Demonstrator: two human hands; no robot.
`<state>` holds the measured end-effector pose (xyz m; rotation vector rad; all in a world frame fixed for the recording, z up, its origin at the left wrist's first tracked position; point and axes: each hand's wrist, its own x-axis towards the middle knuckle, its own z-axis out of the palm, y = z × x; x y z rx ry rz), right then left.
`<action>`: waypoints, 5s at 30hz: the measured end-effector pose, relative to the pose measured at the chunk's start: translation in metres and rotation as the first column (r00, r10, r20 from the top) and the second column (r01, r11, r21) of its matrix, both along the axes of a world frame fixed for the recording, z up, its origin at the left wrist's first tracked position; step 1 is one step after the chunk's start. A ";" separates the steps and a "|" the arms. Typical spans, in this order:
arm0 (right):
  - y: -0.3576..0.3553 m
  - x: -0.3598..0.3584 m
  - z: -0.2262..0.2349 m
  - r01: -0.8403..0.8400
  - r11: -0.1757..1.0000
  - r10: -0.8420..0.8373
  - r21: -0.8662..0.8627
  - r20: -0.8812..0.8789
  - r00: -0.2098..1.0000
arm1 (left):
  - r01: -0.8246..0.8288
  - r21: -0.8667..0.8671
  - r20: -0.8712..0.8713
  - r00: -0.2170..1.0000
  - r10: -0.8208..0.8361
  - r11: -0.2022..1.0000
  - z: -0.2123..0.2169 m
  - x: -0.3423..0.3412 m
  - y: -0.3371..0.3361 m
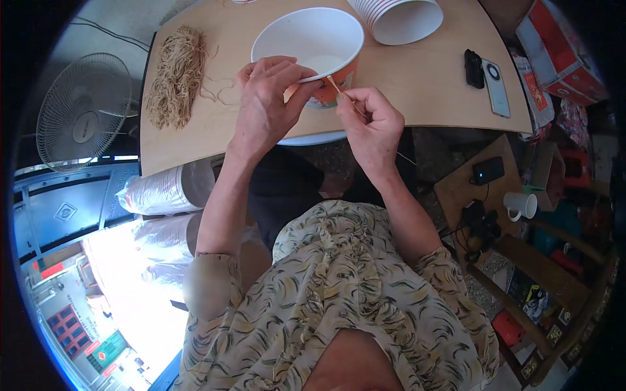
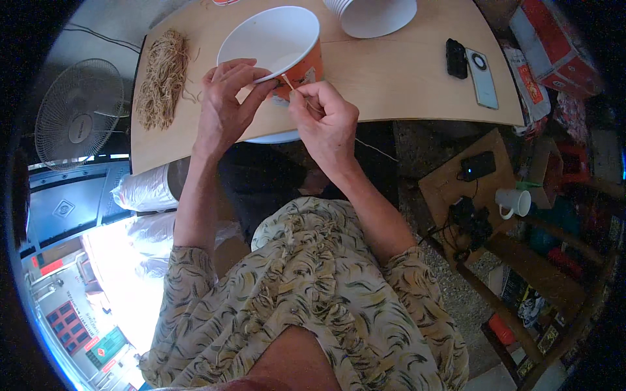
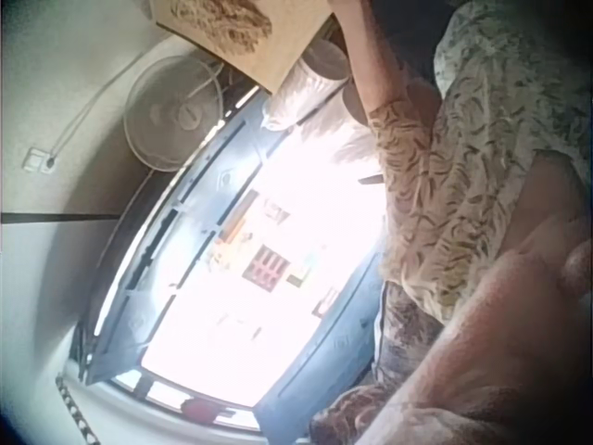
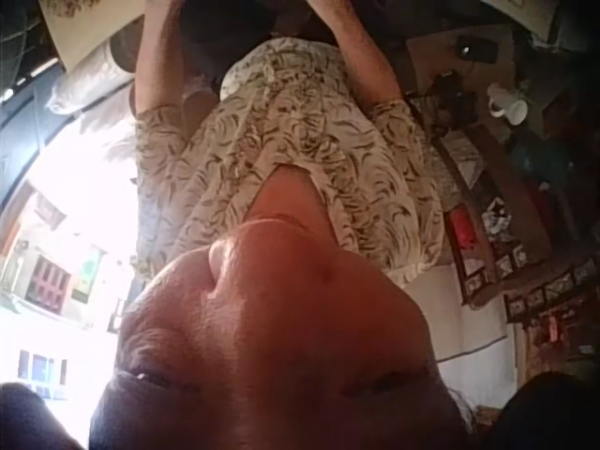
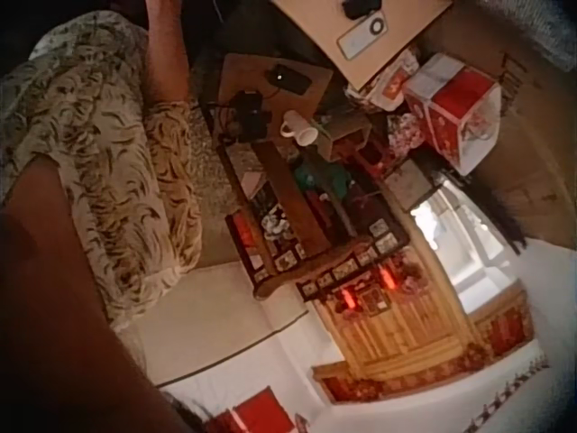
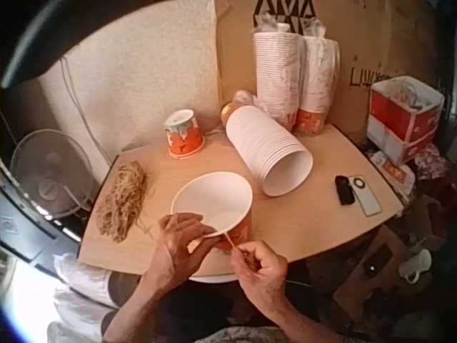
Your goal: Tying string handles onto paper bowls or cups.
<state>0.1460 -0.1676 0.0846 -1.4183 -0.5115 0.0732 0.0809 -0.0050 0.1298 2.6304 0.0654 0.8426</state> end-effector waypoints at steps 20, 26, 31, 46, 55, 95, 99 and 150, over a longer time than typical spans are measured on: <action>0.000 0.004 -0.008 0.017 0.997 -0.016 -0.075 0.015 1.000 | 0.008 0.008 -0.021 1.000 -0.008 1.000 -0.001 -0.002 -0.009; -0.002 0.004 -0.013 0.043 0.997 -0.042 -0.061 0.015 0.999 | 0.013 0.025 -0.030 0.999 -0.012 1.000 -0.004 -0.003 -0.017; -0.004 0.007 -0.014 0.008 0.994 -0.009 -0.113 -0.009 1.000 | 0.051 -0.044 -0.026 0.998 -0.052 0.998 0.012 0.000 -0.013; -0.013 0.012 0.002 -0.052 0.988 0.053 -0.142 0.003 0.999 | 0.190 -0.368 -0.428 0.835 -0.347 0.910 0.023 0.035 0.025; -0.012 0.040 0.040 -0.318 0.890 0.337 -0.327 0.000 0.942 | 0.287 -0.599 -0.167 0.868 -0.467 0.748 0.020 0.038 0.025; -0.056 0.069 0.074 -0.128 0.967 0.179 0.219 -0.232 0.956 | 0.428 -0.614 0.018 0.848 -0.530 0.664 0.025 0.060 -0.040; -0.058 0.068 0.079 -0.205 0.948 0.256 0.241 -0.200 0.946 | 0.337 -0.724 -0.156 0.770 -0.619 0.602 0.040 0.060 -0.035; -0.091 0.112 0.079 0.115 0.875 0.148 -0.470 0.485 0.862 | 0.220 -0.747 -0.296 0.735 -0.610 0.627 0.032 0.089 -0.031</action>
